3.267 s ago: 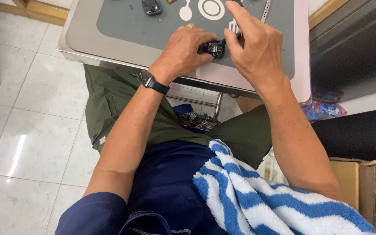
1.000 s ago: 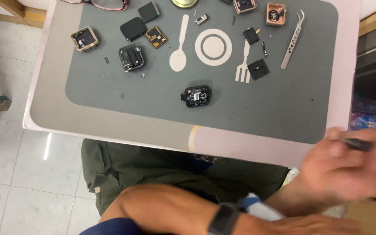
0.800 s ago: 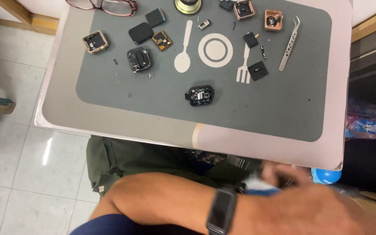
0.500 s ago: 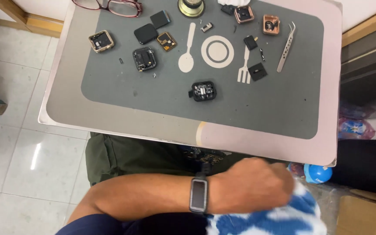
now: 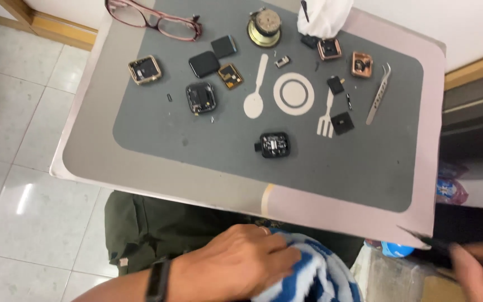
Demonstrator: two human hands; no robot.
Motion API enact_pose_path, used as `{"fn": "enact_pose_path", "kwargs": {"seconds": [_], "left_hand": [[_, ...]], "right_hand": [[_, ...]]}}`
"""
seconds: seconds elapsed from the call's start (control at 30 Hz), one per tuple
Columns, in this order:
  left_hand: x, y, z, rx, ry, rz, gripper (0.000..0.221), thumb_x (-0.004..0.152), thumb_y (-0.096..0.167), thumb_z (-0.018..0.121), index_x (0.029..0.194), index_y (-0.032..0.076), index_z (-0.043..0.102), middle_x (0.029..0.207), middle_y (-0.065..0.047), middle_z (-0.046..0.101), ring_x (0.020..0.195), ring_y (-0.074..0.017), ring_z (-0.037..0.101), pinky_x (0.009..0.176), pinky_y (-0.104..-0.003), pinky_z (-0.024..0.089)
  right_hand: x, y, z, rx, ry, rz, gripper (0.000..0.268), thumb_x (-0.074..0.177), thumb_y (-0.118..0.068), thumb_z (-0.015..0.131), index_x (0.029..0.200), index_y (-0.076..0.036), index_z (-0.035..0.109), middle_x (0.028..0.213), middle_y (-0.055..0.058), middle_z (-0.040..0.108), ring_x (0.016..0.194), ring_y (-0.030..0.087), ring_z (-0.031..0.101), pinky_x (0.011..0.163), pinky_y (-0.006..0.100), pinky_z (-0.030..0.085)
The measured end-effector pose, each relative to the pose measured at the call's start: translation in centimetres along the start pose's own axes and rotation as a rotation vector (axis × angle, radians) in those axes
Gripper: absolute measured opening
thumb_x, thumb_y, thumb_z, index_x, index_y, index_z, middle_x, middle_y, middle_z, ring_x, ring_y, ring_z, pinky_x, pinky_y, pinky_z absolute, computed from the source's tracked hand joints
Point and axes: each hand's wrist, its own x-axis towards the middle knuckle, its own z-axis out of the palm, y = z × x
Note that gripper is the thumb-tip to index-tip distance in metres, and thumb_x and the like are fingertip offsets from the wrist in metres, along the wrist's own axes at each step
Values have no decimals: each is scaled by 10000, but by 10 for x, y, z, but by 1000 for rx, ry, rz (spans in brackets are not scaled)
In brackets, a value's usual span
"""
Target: Repairing or adjusting the internal components and band attachment of a smartwatch using precision tools.
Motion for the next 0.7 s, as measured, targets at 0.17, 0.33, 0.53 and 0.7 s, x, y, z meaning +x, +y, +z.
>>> {"fn": "enact_pose_path", "kwargs": {"seconds": [0.17,0.33,0.53,0.7], "left_hand": [[10,-23,-49,383,402,44,164,1057,127,597,1133,3,673,1069,-131,632,775,-249,607,640,-372,525],[30,-54,-52,480,398,-259,438,999,283,744,1349,82,575,1378,-151,558,811,-324,627,684,-447,570],[45,-64,-45,549,277,-355,658,898,327,819,1432,89,518,1393,-140,549,861,-304,557,716,-439,525],[37,-72,-37,503,264,-337,614,957,242,780,1482,78,507,1306,-132,604,977,-339,566,859,-522,530]], "right_hand": [[50,-101,23,-76,-96,-134,731,928,-30,731,1630,-28,527,971,144,673,933,289,618,996,426,516],[66,-138,23,-196,-240,84,780,912,-96,698,1644,-158,434,1233,215,627,1086,439,634,1017,619,575],[156,88,92,-132,-5,325,223,840,-266,799,908,-152,619,921,80,568,818,222,482,643,357,277],[180,-235,53,322,85,-399,305,1380,24,635,1096,10,746,1088,78,688,1072,147,629,1000,274,452]]}}
